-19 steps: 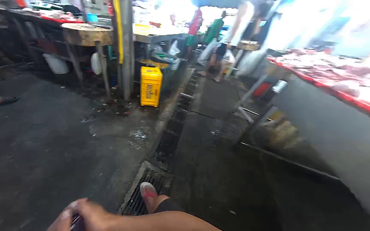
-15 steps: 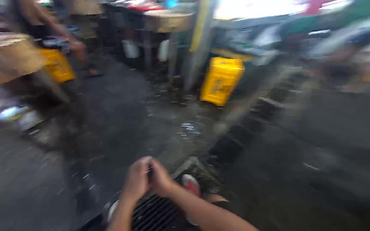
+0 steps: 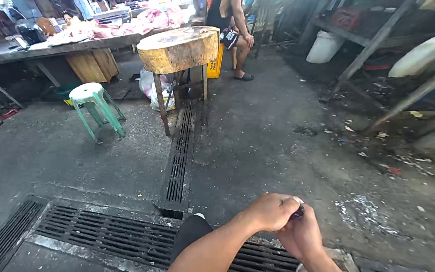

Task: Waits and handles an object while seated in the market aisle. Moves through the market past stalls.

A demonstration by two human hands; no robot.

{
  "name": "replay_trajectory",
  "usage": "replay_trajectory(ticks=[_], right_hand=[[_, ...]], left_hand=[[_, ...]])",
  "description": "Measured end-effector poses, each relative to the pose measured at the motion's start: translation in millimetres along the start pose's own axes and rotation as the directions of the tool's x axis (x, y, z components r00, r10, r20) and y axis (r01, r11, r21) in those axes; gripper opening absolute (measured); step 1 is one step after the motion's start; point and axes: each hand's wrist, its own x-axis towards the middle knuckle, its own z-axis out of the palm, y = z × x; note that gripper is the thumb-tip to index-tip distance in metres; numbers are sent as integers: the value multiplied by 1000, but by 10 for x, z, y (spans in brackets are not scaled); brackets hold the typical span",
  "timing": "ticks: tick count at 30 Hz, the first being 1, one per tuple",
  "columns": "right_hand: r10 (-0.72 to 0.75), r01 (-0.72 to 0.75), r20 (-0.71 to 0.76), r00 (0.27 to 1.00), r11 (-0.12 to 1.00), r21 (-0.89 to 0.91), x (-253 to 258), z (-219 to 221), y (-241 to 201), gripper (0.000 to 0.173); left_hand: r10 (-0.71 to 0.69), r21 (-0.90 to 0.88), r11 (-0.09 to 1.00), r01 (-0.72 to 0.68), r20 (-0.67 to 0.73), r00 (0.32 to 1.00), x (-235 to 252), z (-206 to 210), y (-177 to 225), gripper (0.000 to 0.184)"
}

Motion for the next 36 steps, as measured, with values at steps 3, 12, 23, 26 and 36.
replay_trajectory(ticks=[3,12,23,26,36], right_hand=[[5,-6,20,1000,1000,12,12,-17,24,62],[15,-15,10,1000,999,34,15,-38,2,63],[80,-79,-11,997,994,73,-47,38,-115,66],[97,-96,-12,995,992,83,-44,55,-143,67],[63,-64,10,998,994,94,-41,88,-131,68]], left_hand=[[-17,4,1000,17,2,1000,9,10,-29,52],[-3,-8,1000,3,0,1000,43,35,-16,51],[8,18,1000,-7,-32,999,61,60,-40,51],[11,55,998,-8,-50,999,84,60,-74,53],[13,30,999,-12,-30,999,37,19,-1,50]])
